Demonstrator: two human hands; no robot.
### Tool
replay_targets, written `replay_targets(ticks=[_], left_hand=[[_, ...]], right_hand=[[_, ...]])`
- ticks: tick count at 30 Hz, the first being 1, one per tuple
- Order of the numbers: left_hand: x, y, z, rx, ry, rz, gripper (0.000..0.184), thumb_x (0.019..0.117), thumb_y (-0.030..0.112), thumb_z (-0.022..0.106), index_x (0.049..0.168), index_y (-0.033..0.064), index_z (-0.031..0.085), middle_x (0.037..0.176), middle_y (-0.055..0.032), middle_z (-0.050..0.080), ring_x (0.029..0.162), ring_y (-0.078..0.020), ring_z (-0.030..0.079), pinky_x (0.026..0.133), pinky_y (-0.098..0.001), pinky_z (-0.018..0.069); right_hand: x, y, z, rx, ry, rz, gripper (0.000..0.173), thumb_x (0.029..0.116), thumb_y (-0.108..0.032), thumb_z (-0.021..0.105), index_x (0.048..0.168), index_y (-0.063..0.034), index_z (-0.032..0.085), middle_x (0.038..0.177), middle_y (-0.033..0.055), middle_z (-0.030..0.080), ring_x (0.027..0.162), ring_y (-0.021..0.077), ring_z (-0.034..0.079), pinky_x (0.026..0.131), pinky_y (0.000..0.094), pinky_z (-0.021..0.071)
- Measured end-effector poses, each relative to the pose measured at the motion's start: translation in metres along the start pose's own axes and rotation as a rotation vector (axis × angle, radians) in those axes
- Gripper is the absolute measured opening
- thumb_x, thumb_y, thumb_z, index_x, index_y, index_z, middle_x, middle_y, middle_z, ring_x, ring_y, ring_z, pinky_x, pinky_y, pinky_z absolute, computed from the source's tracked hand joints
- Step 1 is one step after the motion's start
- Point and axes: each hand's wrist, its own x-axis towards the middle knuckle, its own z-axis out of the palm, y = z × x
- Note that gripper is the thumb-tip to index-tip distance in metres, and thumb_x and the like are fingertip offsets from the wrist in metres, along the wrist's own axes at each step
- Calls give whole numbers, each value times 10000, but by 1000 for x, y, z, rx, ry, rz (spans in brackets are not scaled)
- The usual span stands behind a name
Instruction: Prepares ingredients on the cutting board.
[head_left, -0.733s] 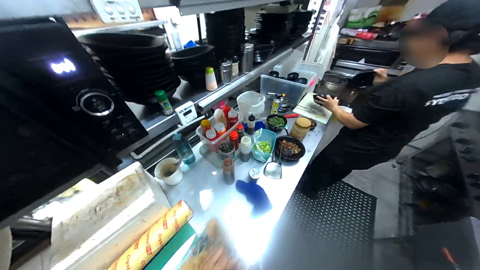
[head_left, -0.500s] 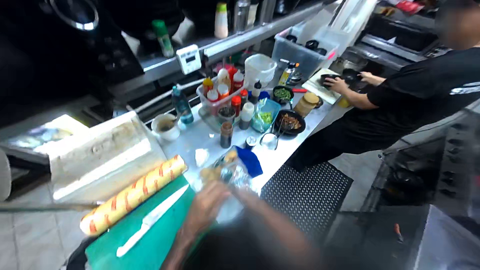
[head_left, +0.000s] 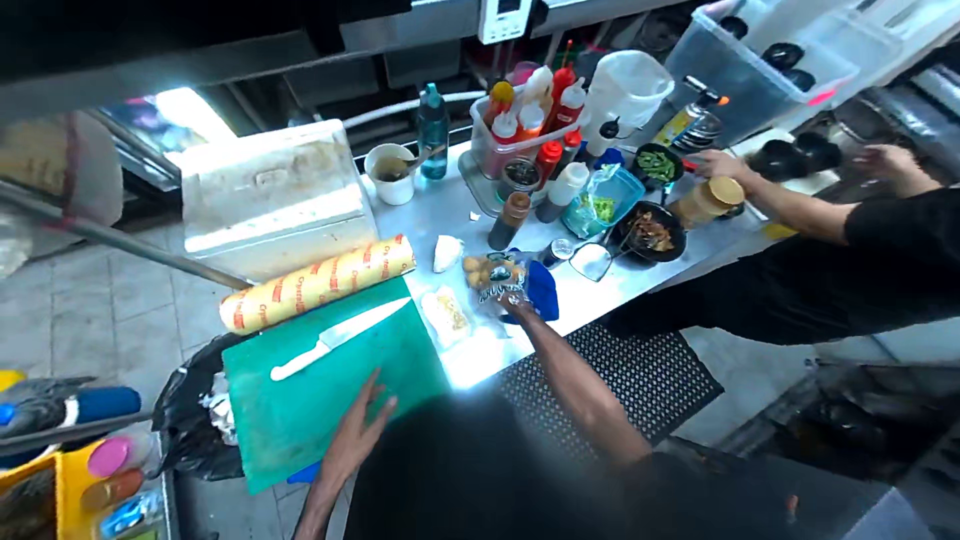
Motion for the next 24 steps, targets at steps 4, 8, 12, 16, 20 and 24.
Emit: replay_targets(ticks=[4, 8, 12, 16, 20, 24], left_hand=[[-45, -18, 14, -123, -318, -379, 764, 1012, 653, 443, 1573, 136, 414, 1624, -103, 399, 1510, -236, 357, 1247, -496, 294], [-66, 21, -1, -141, -413, -225, 658, 1023, 558, 524, 1501, 106, 511, 1545, -113, 500, 1440, -193, 458, 1218, -433, 364], [-80, 52, -31, -219, -384, -16, 593, 998, 441, 642, 1499, 140, 539, 1490, -64, 573, 1359, -164, 555, 1155, -399, 455], [-52, 42, -39, -703, -166, -58, 555, 1005, 319, 643, 1489, 76, 522, 1340, -139, 670, 1172, -292, 678, 944, -466, 593], [30, -7, -18, -513, 279, -198, 558, 1038, 367, 601, 1478, 38, 504, 1350, -169, 637, 1169, -293, 672, 935, -499, 600], [82, -53, -26, 108, 604, -98, 551, 1054, 329, 542, 1498, 9, 483, 1474, -232, 536, 1361, -338, 537, 1146, -499, 431]], right_hand=[[154, 55, 30, -254, 75, -233, 435, 1052, -228, 557, 1346, 90, 594, 1378, 328, 581, 1330, 482, 525, 1125, 626, 373], [120, 44, 24, -262, 112, -148, 395, 928, -174, 727, 1234, 63, 643, 1236, 335, 632, 1166, 520, 606, 972, 694, 472], [55, 34, 18, -210, 300, -106, 412, 857, -189, 809, 1220, -36, 686, 1091, 281, 695, 1023, 493, 661, 869, 709, 507], [12, 16, 47, -53, 174, -207, 365, 952, -292, 723, 1230, -61, 670, 1001, 169, 728, 850, 325, 723, 790, 560, 592], [8, -22, 120, -18, -144, -423, 700, 922, -437, 747, 1482, -103, 491, 1145, 156, 706, 983, 286, 709, 898, 505, 583], [63, -26, 212, -225, -224, -549, 616, 983, -267, 681, 1546, -177, 448, 1383, 236, 564, 1194, 391, 623, 1016, 547, 520]])
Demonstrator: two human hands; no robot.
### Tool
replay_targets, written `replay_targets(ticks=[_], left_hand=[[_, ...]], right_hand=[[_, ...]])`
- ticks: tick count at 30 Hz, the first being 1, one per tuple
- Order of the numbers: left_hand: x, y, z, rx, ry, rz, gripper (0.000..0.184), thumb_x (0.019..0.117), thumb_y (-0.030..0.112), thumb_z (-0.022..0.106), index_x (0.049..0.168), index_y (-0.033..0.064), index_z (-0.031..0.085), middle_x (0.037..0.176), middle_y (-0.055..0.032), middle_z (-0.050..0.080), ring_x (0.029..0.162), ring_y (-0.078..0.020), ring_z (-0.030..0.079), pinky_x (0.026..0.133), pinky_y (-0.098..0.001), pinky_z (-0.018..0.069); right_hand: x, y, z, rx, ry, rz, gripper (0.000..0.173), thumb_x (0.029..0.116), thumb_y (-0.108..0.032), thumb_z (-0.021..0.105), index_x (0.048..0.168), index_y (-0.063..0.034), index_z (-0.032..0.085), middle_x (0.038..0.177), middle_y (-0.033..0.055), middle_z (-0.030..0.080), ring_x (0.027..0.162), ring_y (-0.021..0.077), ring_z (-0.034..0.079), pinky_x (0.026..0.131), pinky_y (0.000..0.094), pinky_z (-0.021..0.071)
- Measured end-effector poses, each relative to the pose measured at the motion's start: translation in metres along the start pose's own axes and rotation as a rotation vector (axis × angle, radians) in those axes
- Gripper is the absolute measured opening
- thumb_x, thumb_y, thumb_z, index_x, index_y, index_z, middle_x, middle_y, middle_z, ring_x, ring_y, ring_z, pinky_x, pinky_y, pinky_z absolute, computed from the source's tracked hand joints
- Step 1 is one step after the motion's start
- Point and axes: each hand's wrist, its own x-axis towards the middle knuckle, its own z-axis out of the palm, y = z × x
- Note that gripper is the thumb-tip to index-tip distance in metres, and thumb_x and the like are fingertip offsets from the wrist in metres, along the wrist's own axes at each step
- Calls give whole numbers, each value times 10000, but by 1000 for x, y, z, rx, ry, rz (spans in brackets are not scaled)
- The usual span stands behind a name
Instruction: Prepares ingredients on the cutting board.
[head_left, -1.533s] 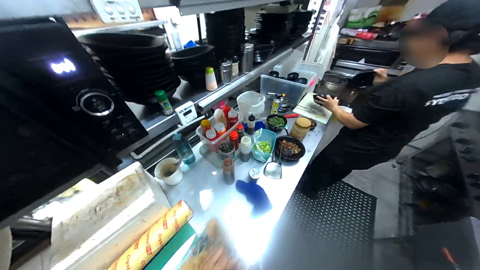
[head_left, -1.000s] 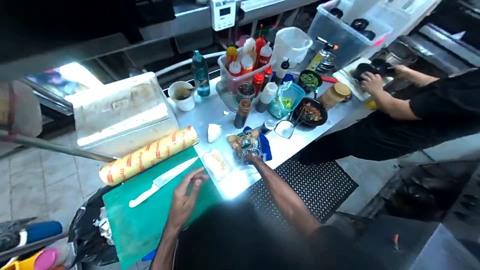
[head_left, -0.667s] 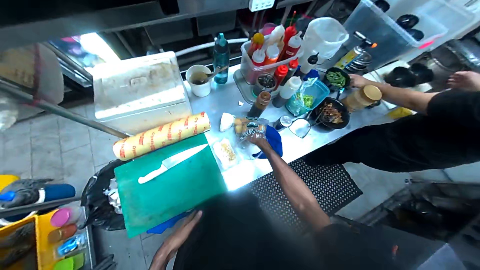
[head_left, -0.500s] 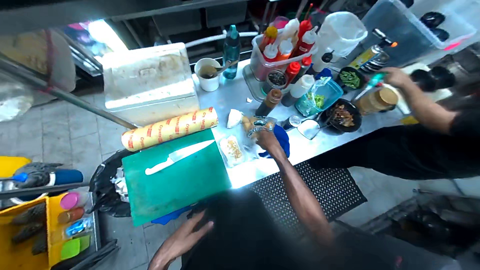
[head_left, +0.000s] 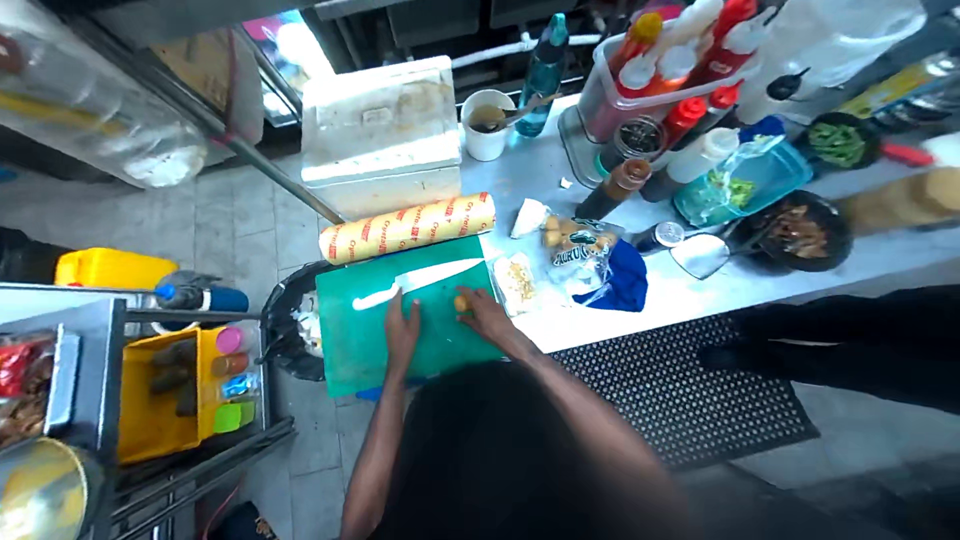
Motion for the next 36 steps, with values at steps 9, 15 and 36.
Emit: replay_targets(ticks=[9, 15, 36], left_hand=[[23, -96, 10, 479, 207, 301, 595, 1087, 437, 338, 1555, 84, 435, 1622, -272, 317, 1524, -459, 252, 1230, -629, 217], [-2, -93, 33, 444, 313, 221, 574, 1098, 384, 308, 1559, 63, 420, 1628, -274, 305, 1538, -430, 240, 1240, -633, 174], [-26, -43, -85, -142, -397, -16, 470, 1084, 357, 480, 1433, 43, 508, 1320, -209, 587, 1030, -283, 660, 899, -478, 563]], right_hand=[[37, 25, 45, -219, 98, -70, 351, 1060, -159, 487, 1374, -131, 640, 1365, 188, 569, 1186, 346, 624, 996, 463, 544], [85, 20, 55, -219, 272, -108, 224, 1026, -203, 613, 1160, -65, 729, 1180, 174, 635, 1028, 327, 676, 870, 465, 593], [-220, 88, -38, -42, -144, 519, 631, 988, -482, 648, 1519, -169, 514, 1469, 180, 564, 1299, 377, 587, 1065, 607, 468]])
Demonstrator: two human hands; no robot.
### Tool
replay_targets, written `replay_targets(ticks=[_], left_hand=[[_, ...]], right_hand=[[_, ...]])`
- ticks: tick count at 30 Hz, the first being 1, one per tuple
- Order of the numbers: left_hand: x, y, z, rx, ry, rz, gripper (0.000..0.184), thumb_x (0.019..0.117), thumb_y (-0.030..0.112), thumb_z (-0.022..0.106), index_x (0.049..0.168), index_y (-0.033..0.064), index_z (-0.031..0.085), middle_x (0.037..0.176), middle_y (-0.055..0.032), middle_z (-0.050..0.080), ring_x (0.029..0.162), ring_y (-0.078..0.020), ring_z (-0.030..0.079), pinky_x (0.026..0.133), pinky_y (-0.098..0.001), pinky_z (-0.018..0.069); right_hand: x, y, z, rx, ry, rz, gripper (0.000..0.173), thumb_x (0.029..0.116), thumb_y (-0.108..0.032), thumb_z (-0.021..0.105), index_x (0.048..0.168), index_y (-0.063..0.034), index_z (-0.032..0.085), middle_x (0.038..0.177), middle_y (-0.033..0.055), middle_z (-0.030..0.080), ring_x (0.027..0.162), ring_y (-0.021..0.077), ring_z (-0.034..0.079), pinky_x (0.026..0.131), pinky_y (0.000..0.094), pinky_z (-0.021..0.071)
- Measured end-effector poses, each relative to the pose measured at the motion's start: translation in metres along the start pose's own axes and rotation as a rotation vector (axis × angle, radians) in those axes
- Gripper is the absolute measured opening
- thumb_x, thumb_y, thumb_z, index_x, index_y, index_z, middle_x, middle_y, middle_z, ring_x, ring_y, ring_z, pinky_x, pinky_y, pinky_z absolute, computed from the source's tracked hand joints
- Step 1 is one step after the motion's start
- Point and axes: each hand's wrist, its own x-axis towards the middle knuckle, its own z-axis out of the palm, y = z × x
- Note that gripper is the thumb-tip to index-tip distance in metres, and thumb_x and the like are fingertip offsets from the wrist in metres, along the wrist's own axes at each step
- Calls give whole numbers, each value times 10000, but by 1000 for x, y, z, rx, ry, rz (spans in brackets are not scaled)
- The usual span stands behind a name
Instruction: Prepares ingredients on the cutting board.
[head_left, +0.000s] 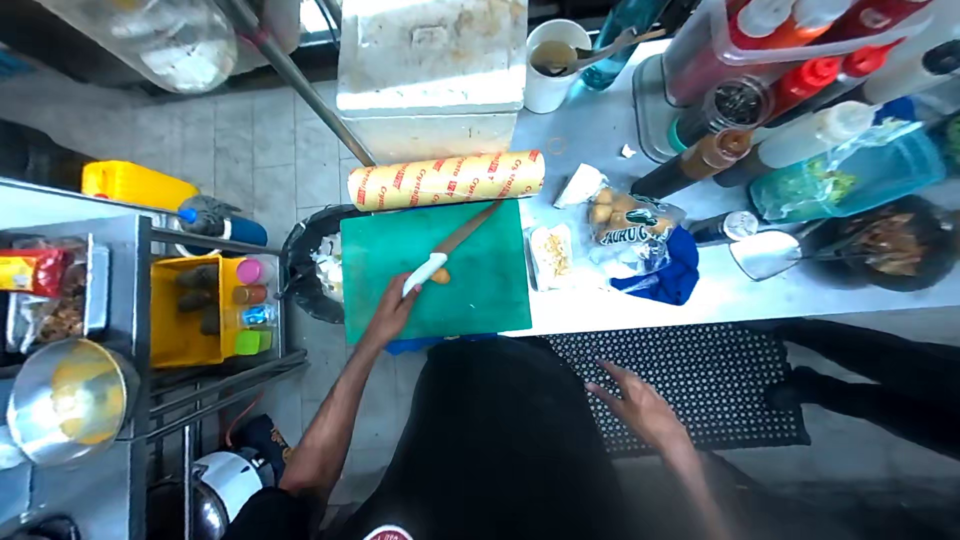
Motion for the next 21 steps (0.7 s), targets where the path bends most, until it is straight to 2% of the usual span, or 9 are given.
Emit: replay_targets(ticks=[2, 4, 7, 9, 10, 13, 15, 18, 21], left_hand=[[-23, 24, 28, -122, -12, -51, 483, 1083, 364, 466, 1429, 30, 510, 1249, -183, 629, 928, -232, 672, 830, -423, 581], [-49, 51, 55, -223, -9, -50, 484, 1082, 358, 471, 1428, 21, 501, 1201, -155, 644, 877, -191, 665, 786, -375, 585], [-81, 87, 84, -317, 21, 117, 457, 1076, 272, 499, 1423, -26, 488, 1258, -166, 612, 993, -180, 660, 854, -342, 588], [-86, 100, 101, -293, 101, 306, 460, 1061, 233, 537, 1413, -60, 493, 1275, -203, 598, 1125, -215, 640, 961, -365, 574], [-85, 106, 107, -261, 146, 380, 474, 1048, 228, 562, 1415, -66, 500, 1280, -219, 588, 1165, -233, 617, 1003, -376, 550], [-82, 115, 105, -188, 134, 491, 536, 1026, 352, 614, 1457, 43, 535, 1425, -221, 474, 1288, -290, 525, 1056, -428, 516], [-70, 107, 96, -120, 166, 505, 461, 1025, 397, 605, 1404, 135, 604, 1496, -178, 438, 1329, -289, 505, 1055, -452, 516], [-32, 60, 79, -45, 367, 326, 361, 1008, 318, 630, 1309, 122, 661, 1484, -152, 476, 1308, -285, 540, 1003, -461, 553], [10, 8, 62, 47, 357, 111, 492, 967, 392, 696, 1367, 122, 598, 1474, -186, 464, 1233, -336, 577, 902, -492, 581]], right_hand=[[1, -47, 4, 368, 14, -225, 620, 999, -515, 610, 1490, -142, 542, 1412, 66, 635, 1260, 210, 636, 1074, 451, 526], [10, -100, 12, 734, -73, -366, 596, 1054, -452, 539, 1508, -69, 495, 1378, 76, 659, 1240, 197, 652, 1060, 414, 550], [20, -165, 21, 941, -160, -434, 600, 1087, -459, 451, 1498, -24, 479, 1346, 111, 664, 1229, 201, 651, 1056, 406, 543], [23, -196, 28, 1146, -55, -498, 408, 1111, -307, 445, 1328, 23, 544, 1140, 145, 716, 1037, 220, 708, 922, 394, 595], [23, -205, 30, 1246, 15, -515, 367, 1119, -246, 415, 1339, 29, 518, 1117, 167, 725, 1002, 240, 717, 893, 400, 595], [23, -212, 22, 1455, 225, -582, 329, 1112, -163, 395, 1347, 15, 542, 1117, 200, 725, 996, 307, 724, 900, 462, 602], [28, -203, 11, 1444, 363, -684, 274, 1099, -169, 405, 1296, -38, 543, 997, 148, 720, 846, 276, 733, 770, 442, 639], [34, -179, -6, 1344, 599, -857, 180, 1066, -154, 473, 1230, -116, 537, 713, 19, 612, 521, 157, 611, 482, 330, 583], [25, -160, -28, 1253, 724, -998, 129, 1071, -262, 533, 1121, -144, 541, 646, -5, 619, 495, 176, 625, 486, 376, 602]])
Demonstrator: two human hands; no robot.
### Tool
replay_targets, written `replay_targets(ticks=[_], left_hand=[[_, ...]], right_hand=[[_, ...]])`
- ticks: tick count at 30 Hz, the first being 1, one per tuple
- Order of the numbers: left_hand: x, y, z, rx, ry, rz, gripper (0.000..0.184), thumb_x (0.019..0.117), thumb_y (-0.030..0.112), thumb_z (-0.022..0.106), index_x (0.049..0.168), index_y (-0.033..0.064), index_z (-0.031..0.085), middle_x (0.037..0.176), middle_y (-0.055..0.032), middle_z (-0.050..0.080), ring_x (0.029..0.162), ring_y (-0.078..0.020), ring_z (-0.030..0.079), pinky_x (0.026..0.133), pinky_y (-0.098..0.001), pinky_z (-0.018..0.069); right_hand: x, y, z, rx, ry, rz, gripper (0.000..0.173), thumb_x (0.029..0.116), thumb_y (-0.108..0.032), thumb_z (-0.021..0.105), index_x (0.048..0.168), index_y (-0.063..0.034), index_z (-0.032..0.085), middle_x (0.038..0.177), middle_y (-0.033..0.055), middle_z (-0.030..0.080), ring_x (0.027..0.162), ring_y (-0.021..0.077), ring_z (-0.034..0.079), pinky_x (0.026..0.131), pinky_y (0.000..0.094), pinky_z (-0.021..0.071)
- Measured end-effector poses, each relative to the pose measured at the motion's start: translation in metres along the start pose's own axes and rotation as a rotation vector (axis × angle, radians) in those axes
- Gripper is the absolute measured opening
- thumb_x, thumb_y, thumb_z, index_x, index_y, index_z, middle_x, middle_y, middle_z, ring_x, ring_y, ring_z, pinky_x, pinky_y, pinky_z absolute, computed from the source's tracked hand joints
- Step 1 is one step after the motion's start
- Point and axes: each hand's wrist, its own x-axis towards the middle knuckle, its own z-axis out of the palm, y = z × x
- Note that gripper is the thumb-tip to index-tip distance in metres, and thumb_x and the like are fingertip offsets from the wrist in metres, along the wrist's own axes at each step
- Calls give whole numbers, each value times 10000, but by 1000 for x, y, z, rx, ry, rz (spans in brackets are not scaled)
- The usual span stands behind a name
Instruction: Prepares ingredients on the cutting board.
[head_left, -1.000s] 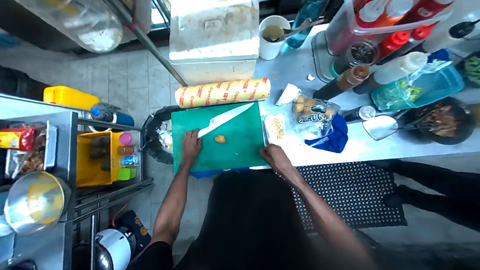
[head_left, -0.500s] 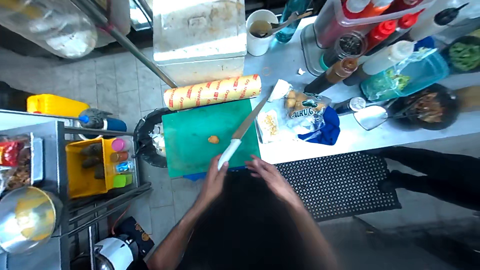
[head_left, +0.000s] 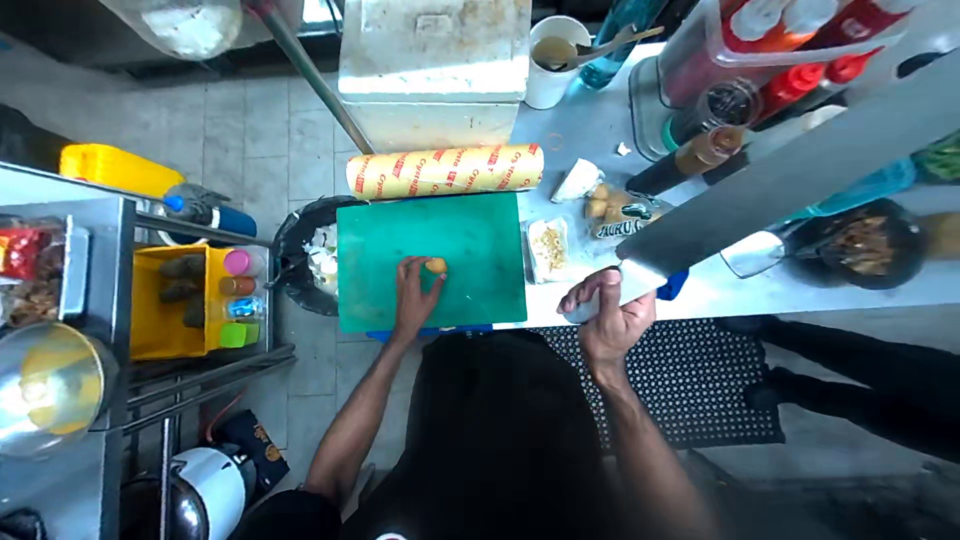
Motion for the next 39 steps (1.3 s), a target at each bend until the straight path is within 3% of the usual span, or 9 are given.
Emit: replay_targets(ticks=[3, 8, 11, 13, 15, 19, 33, 36, 39], left_hand=[[23, -24, 17, 126, -70, 78, 416, 985, 362, 681, 1299, 95, 625, 1401, -194, 518, 1186, -344, 606, 904, -502, 582], [33, -27, 42, 119, -82, 266, 237, 1008, 212, 648, 1205, 88, 694, 1270, -144, 625, 1199, -300, 596, 1019, -455, 518], [29, -26, 45, 32, -110, 260, 239, 1002, 190, 662, 1212, 81, 695, 1278, -138, 624, 1154, -242, 641, 969, -408, 576], [25, -26, 43, 26, -143, 250, 237, 1010, 180, 648, 1218, 75, 690, 1298, -136, 628, 1180, -239, 641, 987, -411, 573], [24, -23, 42, 60, -152, 248, 233, 1025, 192, 622, 1216, 78, 691, 1301, -124, 636, 1217, -244, 623, 1018, -418, 552], [19, -27, 46, 92, -82, 269, 234, 1034, 221, 612, 1198, 73, 687, 1275, -127, 646, 1202, -268, 617, 1006, -426, 543], [22, -33, 55, 23, -9, 266, 149, 1010, 131, 636, 1080, 21, 708, 1198, -154, 666, 1074, -233, 683, 939, -389, 587], [19, -38, 57, -18, 9, 257, 149, 1005, 128, 646, 1098, 26, 704, 1199, -145, 668, 1080, -220, 681, 945, -385, 586], [17, -43, 59, -45, 15, 228, 152, 1002, 128, 656, 1103, 24, 702, 1213, -142, 665, 1065, -212, 690, 932, -380, 597]], right_hand=[[10, -18, -6, -47, -40, -19, 255, 1072, -408, 524, 1148, -166, 533, 693, 6, 649, 526, 195, 651, 497, 390, 611], [-4, 10, 5, -531, -172, 213, 318, 1080, -277, 472, 1274, -29, 514, 636, 51, 602, 468, 188, 602, 450, 386, 571], [-20, 51, 9, -1064, -561, 376, 369, 1075, -327, 474, 1284, -41, 577, 794, 126, 672, 700, 287, 687, 665, 481, 585], [-33, 84, 15, -1264, -774, 564, 370, 1079, -308, 441, 1308, -46, 565, 982, 202, 704, 927, 381, 715, 814, 547, 573], [-43, 117, 17, -1377, -865, 672, 363, 1089, -235, 403, 1365, -27, 514, 1103, 253, 682, 1042, 432, 692, 868, 572, 560], [-50, 143, 11, -1439, -941, 634, 357, 1072, -149, 414, 1409, -41, 465, 1178, 277, 642, 1059, 459, 674, 851, 580, 565], [-33, 25, 35, -1588, -1168, 783, 305, 1081, -134, 383, 1362, -46, 465, 1092, 237, 673, 1032, 423, 698, 807, 553, 575], [-34, 37, 38, -1576, -1177, 796, 318, 1082, -137, 393, 1382, -51, 457, 1127, 247, 667, 1044, 432, 696, 813, 557, 578], [-44, 90, 44, -1520, -1111, 728, 324, 1077, -107, 399, 1386, -41, 471, 1131, 260, 668, 1043, 448, 691, 808, 570, 578]])
